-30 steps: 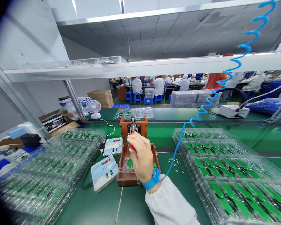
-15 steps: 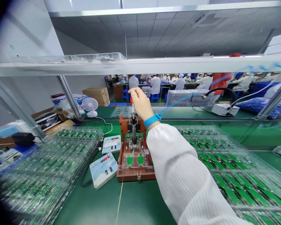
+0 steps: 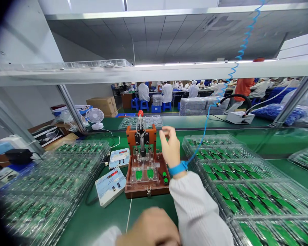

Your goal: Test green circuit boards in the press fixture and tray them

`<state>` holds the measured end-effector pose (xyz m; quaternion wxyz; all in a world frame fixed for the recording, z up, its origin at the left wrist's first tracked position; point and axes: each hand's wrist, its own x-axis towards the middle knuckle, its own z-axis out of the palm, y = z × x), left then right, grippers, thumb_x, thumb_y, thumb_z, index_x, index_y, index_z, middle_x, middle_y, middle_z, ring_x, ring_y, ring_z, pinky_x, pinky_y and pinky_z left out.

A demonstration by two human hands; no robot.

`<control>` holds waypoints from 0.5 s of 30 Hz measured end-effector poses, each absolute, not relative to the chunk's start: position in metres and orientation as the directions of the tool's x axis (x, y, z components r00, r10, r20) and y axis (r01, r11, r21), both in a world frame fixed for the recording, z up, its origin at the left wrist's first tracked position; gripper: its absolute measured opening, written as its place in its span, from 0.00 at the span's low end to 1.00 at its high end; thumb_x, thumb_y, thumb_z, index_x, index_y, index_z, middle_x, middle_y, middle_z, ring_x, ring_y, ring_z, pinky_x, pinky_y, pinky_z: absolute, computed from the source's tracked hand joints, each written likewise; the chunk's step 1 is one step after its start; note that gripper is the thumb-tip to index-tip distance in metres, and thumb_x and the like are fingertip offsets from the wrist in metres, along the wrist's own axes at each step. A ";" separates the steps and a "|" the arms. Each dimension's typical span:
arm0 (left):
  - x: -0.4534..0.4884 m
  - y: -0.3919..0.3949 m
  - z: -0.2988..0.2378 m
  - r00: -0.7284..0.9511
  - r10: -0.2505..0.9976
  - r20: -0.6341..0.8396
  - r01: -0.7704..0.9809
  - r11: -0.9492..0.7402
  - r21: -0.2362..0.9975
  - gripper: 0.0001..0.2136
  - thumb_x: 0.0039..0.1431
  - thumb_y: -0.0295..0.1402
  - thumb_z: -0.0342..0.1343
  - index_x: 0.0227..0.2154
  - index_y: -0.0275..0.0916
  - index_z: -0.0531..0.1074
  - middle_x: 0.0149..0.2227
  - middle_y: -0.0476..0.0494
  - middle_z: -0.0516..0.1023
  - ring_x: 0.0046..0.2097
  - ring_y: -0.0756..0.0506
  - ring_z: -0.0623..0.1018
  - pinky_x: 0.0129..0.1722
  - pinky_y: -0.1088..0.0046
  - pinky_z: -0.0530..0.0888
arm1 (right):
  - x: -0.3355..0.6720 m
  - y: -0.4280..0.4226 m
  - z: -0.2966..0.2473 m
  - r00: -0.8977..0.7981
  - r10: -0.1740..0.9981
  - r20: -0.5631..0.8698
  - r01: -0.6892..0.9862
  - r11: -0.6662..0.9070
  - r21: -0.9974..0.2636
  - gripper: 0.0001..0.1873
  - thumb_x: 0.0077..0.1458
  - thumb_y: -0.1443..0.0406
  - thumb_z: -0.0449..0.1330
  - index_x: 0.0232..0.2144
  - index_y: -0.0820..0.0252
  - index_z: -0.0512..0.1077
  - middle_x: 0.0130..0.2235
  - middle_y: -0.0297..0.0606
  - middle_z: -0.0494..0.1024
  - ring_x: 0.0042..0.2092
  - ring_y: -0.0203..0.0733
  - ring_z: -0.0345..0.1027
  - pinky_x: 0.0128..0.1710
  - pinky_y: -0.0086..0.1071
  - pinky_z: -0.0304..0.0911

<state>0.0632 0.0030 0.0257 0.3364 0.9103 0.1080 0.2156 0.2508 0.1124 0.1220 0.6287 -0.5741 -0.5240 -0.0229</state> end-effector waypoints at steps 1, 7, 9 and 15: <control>0.056 0.019 0.029 0.825 0.429 0.369 0.081 -0.734 0.674 0.15 0.72 0.35 0.45 0.35 0.41 0.76 0.37 0.41 0.80 0.41 0.43 0.78 0.45 0.61 0.75 | 0.249 0.100 0.101 0.441 0.588 0.678 0.639 0.325 -0.697 0.17 0.68 0.52 0.53 0.45 0.59 0.72 0.36 0.38 0.79 0.37 0.44 0.72 0.39 0.37 0.65; 0.024 0.103 0.019 0.308 0.800 0.515 0.416 -0.600 0.683 0.11 0.70 0.38 0.51 0.41 0.42 0.77 0.48 0.40 0.78 0.53 0.38 0.75 0.54 0.54 0.72 | 0.223 0.061 0.017 0.252 0.741 0.623 0.743 0.264 -0.615 0.15 0.68 0.56 0.57 0.42 0.56 0.80 0.41 0.42 0.82 0.47 0.50 0.73 0.46 0.43 0.68; 0.023 0.115 0.008 0.324 0.791 0.519 0.491 -0.609 0.623 0.14 0.70 0.39 0.51 0.52 0.42 0.75 0.57 0.38 0.73 0.61 0.35 0.70 0.62 0.48 0.68 | 0.217 0.060 0.009 0.232 0.767 0.598 0.765 0.236 -0.600 0.13 0.68 0.57 0.58 0.46 0.56 0.80 0.46 0.44 0.81 0.51 0.53 0.71 0.49 0.47 0.66; 0.032 0.125 -0.011 0.387 0.748 0.539 0.546 -0.657 0.520 0.18 0.73 0.41 0.46 0.57 0.40 0.71 0.64 0.36 0.67 0.68 0.35 0.63 0.67 0.43 0.62 | 0.216 0.064 0.013 0.221 0.812 0.540 0.741 0.220 -0.634 0.08 0.66 0.62 0.60 0.44 0.57 0.79 0.49 0.46 0.79 0.55 0.53 0.68 0.54 0.49 0.64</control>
